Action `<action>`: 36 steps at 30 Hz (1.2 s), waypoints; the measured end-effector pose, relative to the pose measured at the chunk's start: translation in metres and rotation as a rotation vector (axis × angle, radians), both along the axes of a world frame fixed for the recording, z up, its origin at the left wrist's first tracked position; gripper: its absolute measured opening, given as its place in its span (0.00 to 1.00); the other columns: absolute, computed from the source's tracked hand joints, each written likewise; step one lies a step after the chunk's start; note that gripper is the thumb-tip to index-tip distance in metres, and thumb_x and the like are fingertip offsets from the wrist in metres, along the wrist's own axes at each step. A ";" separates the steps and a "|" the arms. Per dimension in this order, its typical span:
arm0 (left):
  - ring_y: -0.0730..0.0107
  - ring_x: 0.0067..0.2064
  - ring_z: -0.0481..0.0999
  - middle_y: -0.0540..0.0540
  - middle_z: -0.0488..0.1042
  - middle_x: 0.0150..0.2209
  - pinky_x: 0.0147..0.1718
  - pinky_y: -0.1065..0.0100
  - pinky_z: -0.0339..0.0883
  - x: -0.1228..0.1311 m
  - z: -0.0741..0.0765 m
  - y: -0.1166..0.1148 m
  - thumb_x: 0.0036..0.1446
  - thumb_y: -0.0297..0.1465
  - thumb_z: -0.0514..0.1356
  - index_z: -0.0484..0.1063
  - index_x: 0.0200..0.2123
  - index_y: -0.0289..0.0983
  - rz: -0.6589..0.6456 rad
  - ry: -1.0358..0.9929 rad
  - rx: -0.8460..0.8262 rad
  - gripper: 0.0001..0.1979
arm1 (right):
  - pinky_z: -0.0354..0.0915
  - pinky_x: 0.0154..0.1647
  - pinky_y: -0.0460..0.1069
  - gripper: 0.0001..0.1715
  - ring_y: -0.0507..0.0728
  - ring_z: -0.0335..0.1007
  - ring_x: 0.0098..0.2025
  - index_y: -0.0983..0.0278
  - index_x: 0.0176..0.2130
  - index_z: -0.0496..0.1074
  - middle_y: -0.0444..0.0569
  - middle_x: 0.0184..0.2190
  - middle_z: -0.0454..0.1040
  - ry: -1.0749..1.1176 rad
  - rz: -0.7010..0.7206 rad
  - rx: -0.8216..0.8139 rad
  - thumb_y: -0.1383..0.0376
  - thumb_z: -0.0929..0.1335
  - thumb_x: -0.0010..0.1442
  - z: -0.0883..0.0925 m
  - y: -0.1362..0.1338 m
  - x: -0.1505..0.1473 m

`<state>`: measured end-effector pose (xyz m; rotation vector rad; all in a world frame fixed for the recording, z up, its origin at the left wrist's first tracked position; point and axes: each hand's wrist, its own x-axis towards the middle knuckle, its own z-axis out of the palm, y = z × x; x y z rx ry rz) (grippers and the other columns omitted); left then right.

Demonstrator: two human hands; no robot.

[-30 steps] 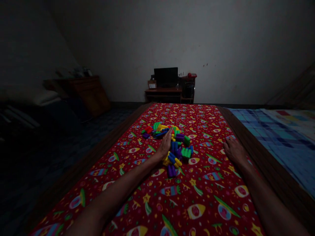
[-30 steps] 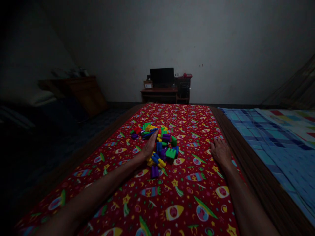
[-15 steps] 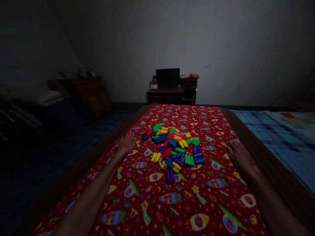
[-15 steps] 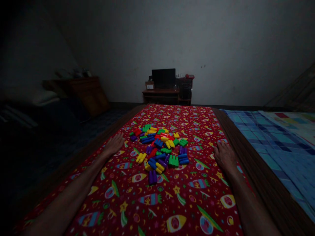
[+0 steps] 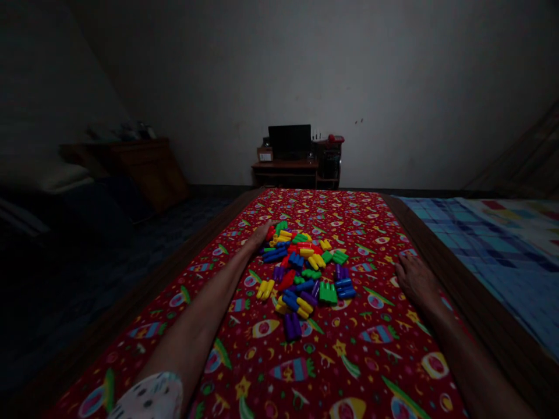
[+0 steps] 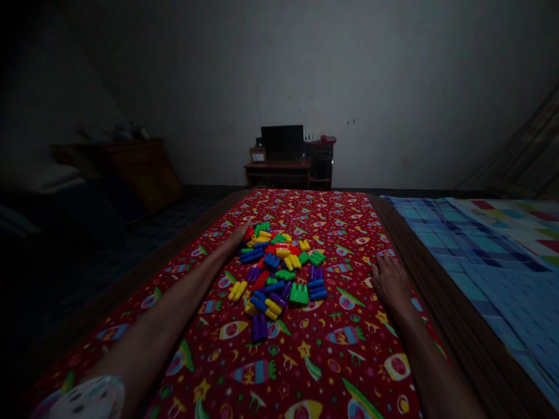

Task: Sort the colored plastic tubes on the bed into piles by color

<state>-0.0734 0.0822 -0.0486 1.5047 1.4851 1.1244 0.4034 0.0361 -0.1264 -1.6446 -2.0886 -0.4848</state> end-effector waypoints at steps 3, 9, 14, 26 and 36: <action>0.54 0.48 0.78 0.37 0.79 0.46 0.50 0.56 0.69 0.038 0.007 0.009 0.59 0.56 0.43 0.72 0.52 0.32 -0.243 -0.122 -0.074 0.37 | 0.59 0.58 0.62 0.23 0.68 0.63 0.57 0.67 0.50 0.72 0.61 0.49 0.74 0.006 0.025 -0.022 0.64 0.58 0.61 0.002 -0.001 0.000; 0.49 0.54 0.73 0.38 0.77 0.50 0.58 0.53 0.61 0.103 0.011 0.011 0.58 0.53 0.48 0.76 0.48 0.33 -0.406 0.112 0.058 0.33 | 0.58 0.59 0.60 0.24 0.67 0.63 0.57 0.72 0.51 0.71 0.65 0.51 0.73 -0.006 -0.009 -0.031 0.64 0.58 0.62 0.004 -0.003 -0.003; 0.60 0.65 0.59 0.42 0.61 0.65 0.65 0.59 0.47 0.128 0.022 -0.022 0.65 0.47 0.41 0.62 0.62 0.34 -0.588 0.432 0.236 0.32 | 0.60 0.57 0.59 0.24 0.65 0.65 0.55 0.71 0.52 0.70 0.62 0.50 0.73 -0.018 -0.070 0.007 0.63 0.57 0.64 0.004 -0.003 -0.007; 0.39 0.69 0.44 0.36 0.38 0.71 0.62 0.42 0.49 -0.005 -0.044 -0.202 0.48 0.62 0.56 0.32 0.70 0.43 -0.247 0.850 0.202 0.56 | 0.60 0.56 0.56 0.23 0.65 0.66 0.53 0.75 0.50 0.71 0.65 0.49 0.74 -0.045 -0.065 0.009 0.64 0.57 0.64 0.009 -0.006 -0.010; 0.34 0.69 0.29 0.38 0.26 0.71 0.61 0.34 0.40 0.096 -0.033 -0.148 0.47 0.54 0.65 0.34 0.69 0.48 -0.256 0.800 0.295 0.56 | 0.60 0.56 0.58 0.24 0.66 0.66 0.53 0.73 0.50 0.72 0.64 0.49 0.74 -0.045 -0.061 0.024 0.64 0.58 0.63 0.006 -0.004 -0.006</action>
